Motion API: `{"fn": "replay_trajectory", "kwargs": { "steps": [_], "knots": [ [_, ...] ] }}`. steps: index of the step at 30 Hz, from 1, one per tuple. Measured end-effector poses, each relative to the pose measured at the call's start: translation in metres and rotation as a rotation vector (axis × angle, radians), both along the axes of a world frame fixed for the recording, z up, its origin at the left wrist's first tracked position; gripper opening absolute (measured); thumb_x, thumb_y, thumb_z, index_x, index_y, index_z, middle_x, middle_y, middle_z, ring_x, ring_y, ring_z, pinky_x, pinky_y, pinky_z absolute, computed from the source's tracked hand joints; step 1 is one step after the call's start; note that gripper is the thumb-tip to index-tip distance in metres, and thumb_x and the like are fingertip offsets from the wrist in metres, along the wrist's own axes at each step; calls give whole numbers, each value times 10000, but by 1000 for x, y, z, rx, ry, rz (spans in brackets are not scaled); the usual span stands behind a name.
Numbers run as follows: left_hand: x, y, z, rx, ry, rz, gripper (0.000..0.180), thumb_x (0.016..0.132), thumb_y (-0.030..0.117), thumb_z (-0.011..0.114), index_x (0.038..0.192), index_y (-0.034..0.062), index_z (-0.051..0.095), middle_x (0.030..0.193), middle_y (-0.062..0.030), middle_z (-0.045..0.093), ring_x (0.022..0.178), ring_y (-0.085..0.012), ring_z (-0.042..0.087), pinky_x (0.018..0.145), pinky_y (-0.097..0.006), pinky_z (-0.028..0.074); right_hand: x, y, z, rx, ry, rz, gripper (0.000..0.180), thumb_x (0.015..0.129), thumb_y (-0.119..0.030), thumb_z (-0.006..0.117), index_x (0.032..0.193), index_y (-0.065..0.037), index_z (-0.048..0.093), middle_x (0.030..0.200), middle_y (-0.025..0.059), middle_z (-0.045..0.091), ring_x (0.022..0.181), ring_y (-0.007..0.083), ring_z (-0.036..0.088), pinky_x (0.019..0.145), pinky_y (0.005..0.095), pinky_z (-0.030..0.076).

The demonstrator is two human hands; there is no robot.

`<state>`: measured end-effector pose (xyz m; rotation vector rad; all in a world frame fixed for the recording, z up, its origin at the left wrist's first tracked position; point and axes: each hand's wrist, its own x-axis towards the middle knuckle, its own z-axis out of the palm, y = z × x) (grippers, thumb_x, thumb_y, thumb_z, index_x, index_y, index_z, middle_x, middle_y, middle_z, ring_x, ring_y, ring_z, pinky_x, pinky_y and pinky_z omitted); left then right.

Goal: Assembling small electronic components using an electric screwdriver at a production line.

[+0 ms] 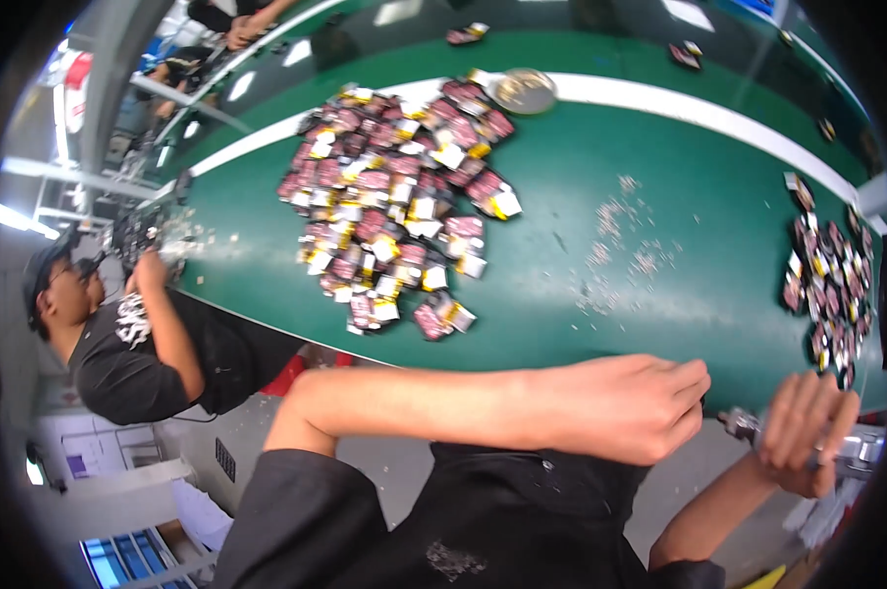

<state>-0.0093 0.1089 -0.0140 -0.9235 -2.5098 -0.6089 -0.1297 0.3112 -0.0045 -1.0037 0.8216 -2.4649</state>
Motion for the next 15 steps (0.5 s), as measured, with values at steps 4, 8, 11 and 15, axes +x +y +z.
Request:
{"fn": "replay_trajectory", "kwargs": {
  "steps": [4,8,11,15],
  "knots": [
    [43,-73,34,-36,-94,422,377,689,96,724,1022,-6,579,1062,-162,608,867,-280,612,689,-339,524,-4,-13,0,-264,-176,98,191,776,-30,632,785,-72,446,427,-11,425,320,80,395,370,209,385],
    [72,-175,49,-137,-34,981,413,670,40,768,1049,40,606,985,-107,644,861,-277,606,765,-373,485,1,-4,-22,-127,-316,-64,141,863,-54,533,858,-63,392,451,-14,349,331,81,326,396,231,344],
    [96,-206,60,-383,-118,1259,446,772,138,709,1191,60,576,1061,-150,636,998,-311,567,847,-392,465,9,-15,-34,-91,-457,-5,84,904,-91,477,885,-61,401,492,-13,331,371,87,320,433,250,339],
    [65,-176,55,-435,-21,1049,368,762,68,691,1121,52,611,1157,-144,580,1041,-336,557,885,-403,462,14,-16,-42,-77,-478,23,85,915,-132,459,923,-54,425,506,-6,357,397,93,349,468,267,358]
  ]
}}
